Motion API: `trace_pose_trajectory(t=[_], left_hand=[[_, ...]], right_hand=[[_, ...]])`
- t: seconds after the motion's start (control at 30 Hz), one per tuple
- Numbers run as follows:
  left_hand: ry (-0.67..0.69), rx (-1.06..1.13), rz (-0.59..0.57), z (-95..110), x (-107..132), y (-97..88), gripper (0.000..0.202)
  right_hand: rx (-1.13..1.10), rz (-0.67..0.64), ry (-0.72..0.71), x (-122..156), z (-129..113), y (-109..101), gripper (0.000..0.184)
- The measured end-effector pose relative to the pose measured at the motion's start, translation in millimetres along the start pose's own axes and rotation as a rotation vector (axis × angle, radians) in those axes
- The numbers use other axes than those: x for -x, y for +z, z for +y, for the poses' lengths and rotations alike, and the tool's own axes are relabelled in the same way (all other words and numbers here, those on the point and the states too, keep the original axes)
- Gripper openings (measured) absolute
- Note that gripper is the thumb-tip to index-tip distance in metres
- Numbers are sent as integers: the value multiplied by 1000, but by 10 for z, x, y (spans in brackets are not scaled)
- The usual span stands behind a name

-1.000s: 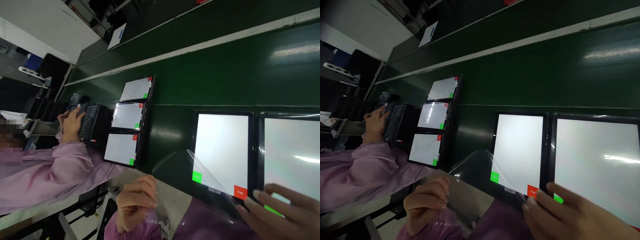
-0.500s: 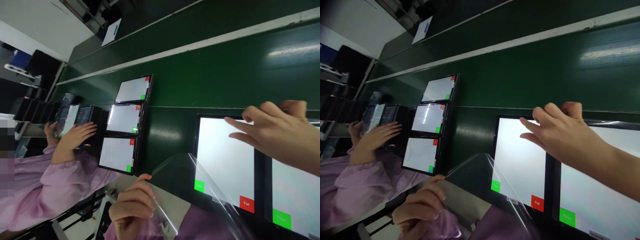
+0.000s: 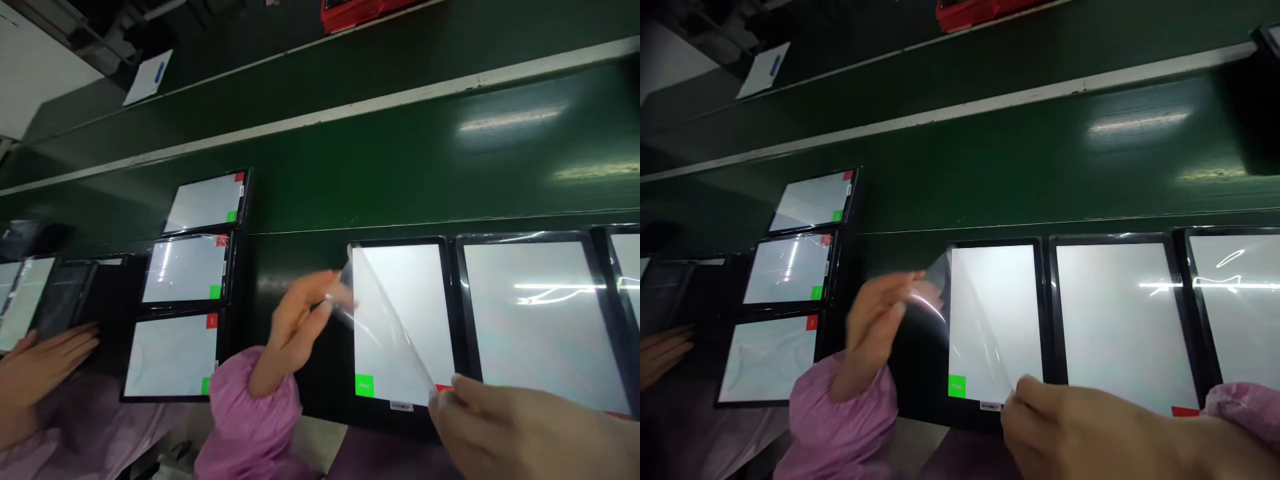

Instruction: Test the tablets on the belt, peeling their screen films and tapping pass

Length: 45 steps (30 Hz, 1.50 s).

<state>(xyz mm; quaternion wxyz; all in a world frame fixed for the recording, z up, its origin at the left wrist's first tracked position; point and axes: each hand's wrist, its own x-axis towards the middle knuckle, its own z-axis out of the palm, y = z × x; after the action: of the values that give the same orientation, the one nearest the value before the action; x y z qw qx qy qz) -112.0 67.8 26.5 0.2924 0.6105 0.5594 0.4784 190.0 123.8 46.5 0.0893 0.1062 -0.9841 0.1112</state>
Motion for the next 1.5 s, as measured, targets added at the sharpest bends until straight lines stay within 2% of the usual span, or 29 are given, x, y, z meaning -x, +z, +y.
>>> trace_pose_trajectory(t=[0.1,0.13,0.2,0.3,0.33,0.4,0.43,0.47,0.53,0.57,0.67,0.77,0.87,1.07,1.17,1.23,1.3,1.33,1.4,1.5], left_hand=[[-133,-65,-191,-317,-266,197,48],[-169,-16,-208,-426,-328,250,54],[-239,173,-119,-604,-391,327,63],[-367,411,153,-703,-293,359,71],[-409,447,214,-689,-205,356,72],[-478,479,262,-610,46,355,75],[-498,477,264,-555,206,369,79],[-508,459,256,-495,384,397,85],[-486,375,230,-377,766,503,103],[-461,326,200,-321,953,577,112],[-406,214,106,-170,1404,825,130],[-436,111,158,-63,1599,1027,138],[-447,22,256,-44,1595,1122,129],[-321,-109,267,-94,1494,1110,113],[-108,-447,336,41,1469,1185,100],[100,-717,385,199,1465,1285,76],[261,-841,352,353,1466,1379,48],[305,-856,319,409,1464,1408,40],[299,-876,281,456,1452,1407,40],[141,-945,259,376,1404,1281,58]], right_hand=[[36,108,29,-169,308,-84,26],[22,127,61,-218,421,-87,27],[-75,169,113,-280,675,-78,30],[-294,347,280,-279,1110,-116,32],[-338,405,353,-265,1250,-163,24],[-412,462,530,-241,1480,-309,7],[-453,493,663,-237,1557,-401,2],[-496,535,805,-240,1607,-495,6],[-557,626,1042,-265,1628,-657,14],[-571,657,1111,-284,1609,-713,17],[-578,706,1166,-343,1504,-760,22],[-595,717,1193,-391,1394,-684,28],[-639,676,1193,-413,1301,-599,30],[-685,641,1264,-406,1185,-543,29],[-692,642,1303,-401,1139,-532,30],[-699,627,1313,-393,1106,-518,31],[-689,606,1333,-377,1073,-504,30],[-676,599,1350,-366,1059,-500,27],[-661,577,1387,-344,1041,-496,23],[-664,559,1396,-323,1037,-499,24]])
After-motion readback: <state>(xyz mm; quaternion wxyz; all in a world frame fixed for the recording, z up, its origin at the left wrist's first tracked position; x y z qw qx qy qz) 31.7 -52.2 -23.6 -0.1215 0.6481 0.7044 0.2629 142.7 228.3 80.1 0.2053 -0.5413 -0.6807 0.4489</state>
